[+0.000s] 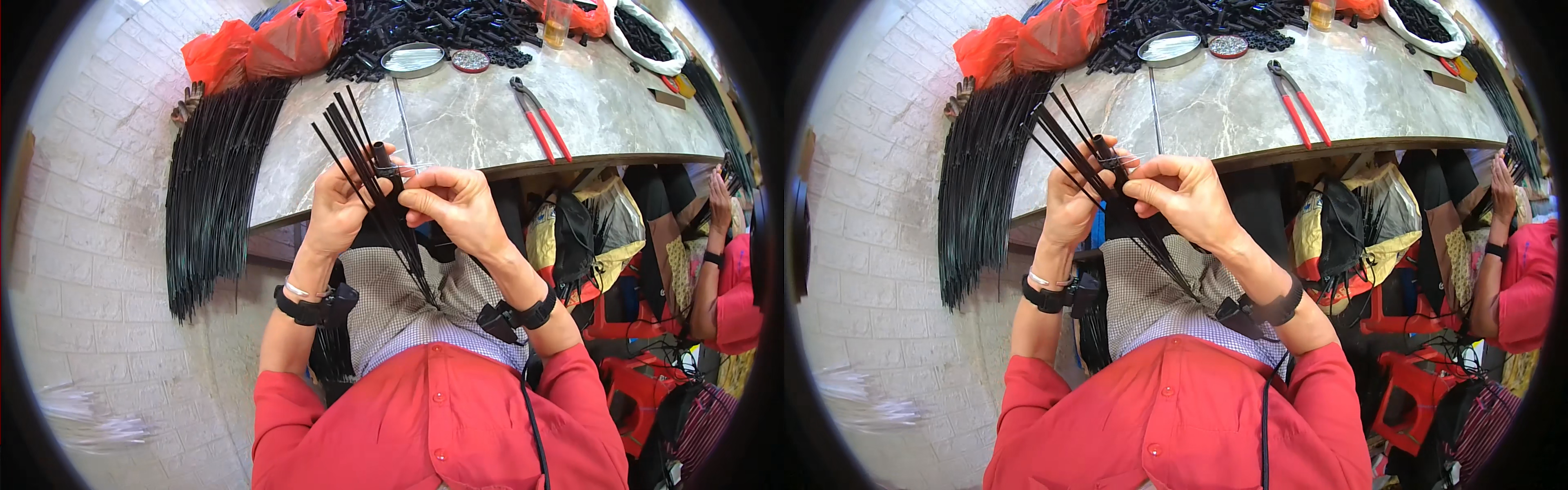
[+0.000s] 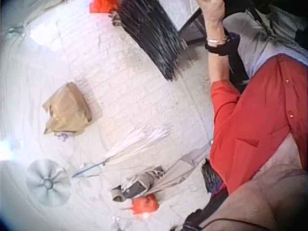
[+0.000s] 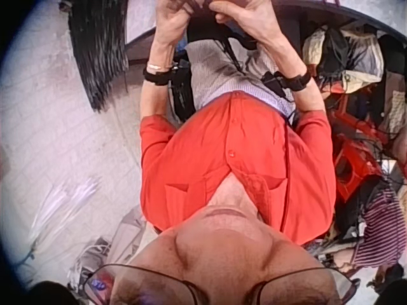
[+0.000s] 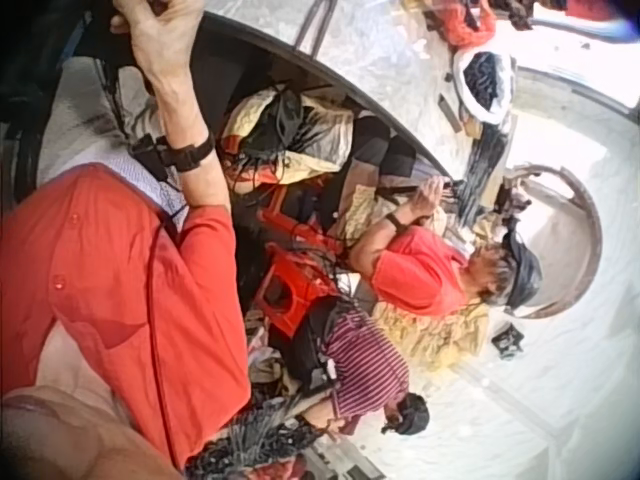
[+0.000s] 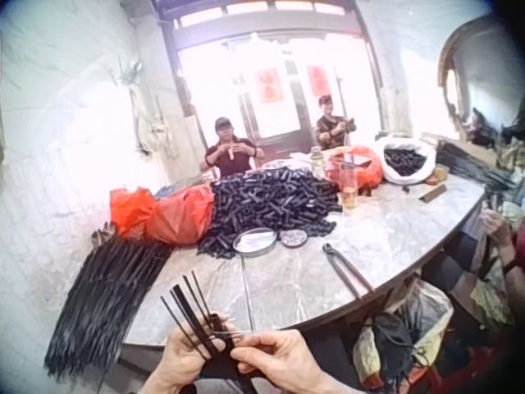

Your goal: The person organizes several thin black rods on a table, aligns them into a bundle, and inserts them into a black cylindrical plastic component, using pliers to trim one of the rods.

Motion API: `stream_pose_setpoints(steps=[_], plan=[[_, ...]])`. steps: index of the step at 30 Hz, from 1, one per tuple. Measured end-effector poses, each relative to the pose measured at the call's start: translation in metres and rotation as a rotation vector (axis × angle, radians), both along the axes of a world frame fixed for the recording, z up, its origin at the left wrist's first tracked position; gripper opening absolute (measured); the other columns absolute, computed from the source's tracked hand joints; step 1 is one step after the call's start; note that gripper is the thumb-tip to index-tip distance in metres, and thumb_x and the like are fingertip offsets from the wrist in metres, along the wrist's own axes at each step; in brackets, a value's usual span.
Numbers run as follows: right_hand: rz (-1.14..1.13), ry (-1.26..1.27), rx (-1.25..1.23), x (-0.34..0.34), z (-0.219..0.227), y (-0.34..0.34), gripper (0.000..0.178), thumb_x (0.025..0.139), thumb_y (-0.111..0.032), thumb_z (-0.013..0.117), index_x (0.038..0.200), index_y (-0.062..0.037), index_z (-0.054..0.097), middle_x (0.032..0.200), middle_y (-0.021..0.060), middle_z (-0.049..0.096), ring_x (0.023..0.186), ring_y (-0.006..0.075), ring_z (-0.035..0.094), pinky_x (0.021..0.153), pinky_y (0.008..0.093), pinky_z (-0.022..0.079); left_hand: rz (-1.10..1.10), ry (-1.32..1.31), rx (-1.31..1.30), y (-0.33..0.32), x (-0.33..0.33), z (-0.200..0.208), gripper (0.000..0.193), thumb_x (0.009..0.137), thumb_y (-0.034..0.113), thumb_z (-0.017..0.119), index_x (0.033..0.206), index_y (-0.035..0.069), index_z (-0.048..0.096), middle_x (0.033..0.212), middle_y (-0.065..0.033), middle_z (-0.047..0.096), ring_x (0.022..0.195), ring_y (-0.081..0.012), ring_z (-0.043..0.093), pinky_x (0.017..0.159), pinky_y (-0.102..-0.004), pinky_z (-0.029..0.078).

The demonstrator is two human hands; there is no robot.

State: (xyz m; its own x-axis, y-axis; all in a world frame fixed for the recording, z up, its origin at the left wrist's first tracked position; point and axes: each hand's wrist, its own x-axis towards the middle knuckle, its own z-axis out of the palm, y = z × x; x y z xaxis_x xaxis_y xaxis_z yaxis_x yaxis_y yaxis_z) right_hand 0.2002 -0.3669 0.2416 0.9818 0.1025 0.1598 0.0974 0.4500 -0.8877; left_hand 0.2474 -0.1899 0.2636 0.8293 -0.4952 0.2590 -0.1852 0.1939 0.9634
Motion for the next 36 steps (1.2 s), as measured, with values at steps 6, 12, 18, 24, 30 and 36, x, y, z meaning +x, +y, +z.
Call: stream_pose_setpoints(steps=[6, 12, 18, 24, 30, 36], plan=[[-0.020, 0.010, -0.107, 0.004, 0.001, -0.007, 0.012, 0.083, -0.006, 0.070, 0.090, 0.0029, 0.068, 0.076, 0.0045, 0.067, 0.064, 0.0076, 0.063, 0.058, 0.0199, 0.053, 0.009, 0.004, 0.005, -0.006, -0.002, 0.003, 0.040, 0.088, 0.007, 0.063, 0.124, -0.004, 0.050, 0.106, -0.0147, 0.067, 0.101, -0.0228, 0.065, 0.091, -0.0338, 0.050], [0.053, 0.122, -0.104, 0.009, 0.002, -0.011, 0.016, 0.082, -0.007, 0.072, 0.094, 0.0025, 0.067, 0.078, 0.0057, 0.067, 0.064, 0.0102, 0.065, 0.057, 0.0221, 0.055, -0.066, -0.053, 0.059, 0.003, 0.002, 0.006, 0.036, 0.085, 0.001, 0.065, 0.119, -0.003, 0.056, 0.104, -0.0079, 0.067, 0.096, -0.0137, 0.064, 0.086, -0.0263, 0.051], [0.014, 0.018, -0.065, 0.002, 0.003, -0.004, 0.015, 0.081, -0.006, 0.073, 0.091, 0.0042, 0.068, 0.075, 0.0045, 0.067, 0.065, 0.0073, 0.062, 0.059, 0.0200, 0.052, -0.151, 0.059, -0.062, 0.004, 0.004, -0.001, 0.041, 0.085, 0.005, 0.066, 0.124, -0.003, 0.053, 0.106, -0.0087, 0.066, 0.096, -0.0147, 0.063, 0.087, -0.0271, 0.050], [-0.130, -0.063, -0.136, -0.009, 0.004, 0.004, 0.015, 0.081, -0.003, 0.071, 0.093, 0.0051, 0.068, 0.076, 0.0043, 0.067, 0.066, 0.0060, 0.060, 0.059, 0.0195, 0.049, -0.137, 0.088, -0.194, 0.000, -0.001, -0.008, 0.049, 0.088, 0.008, 0.064, 0.132, -0.003, 0.046, 0.109, -0.0136, 0.065, 0.101, -0.0201, 0.064, 0.091, -0.0319, 0.050], [-0.226, -0.141, -0.260, -0.009, 0.004, 0.007, 0.011, 0.083, -0.003, 0.069, 0.091, 0.0049, 0.069, 0.074, 0.0049, 0.066, 0.064, 0.0060, 0.059, 0.056, 0.0204, 0.048, -0.152, 0.079, -0.197, 0.001, 0.001, -0.008, 0.046, 0.089, 0.006, 0.062, 0.131, -0.005, 0.047, 0.109, -0.0138, 0.066, 0.102, -0.0206, 0.064, 0.092, -0.0323, 0.049], [-0.211, -0.080, -0.236, -0.007, 0.004, 0.007, 0.013, 0.084, -0.003, 0.068, 0.095, 0.0048, 0.069, 0.074, 0.0054, 0.066, 0.062, 0.0066, 0.059, 0.055, 0.0220, 0.049, -0.124, 0.095, -0.177, 0.001, 0.001, -0.009, 0.043, 0.089, 0.002, 0.060, 0.129, -0.004, 0.049, 0.108, -0.0126, 0.066, 0.101, -0.0197, 0.064, 0.092, -0.0316, 0.049]])
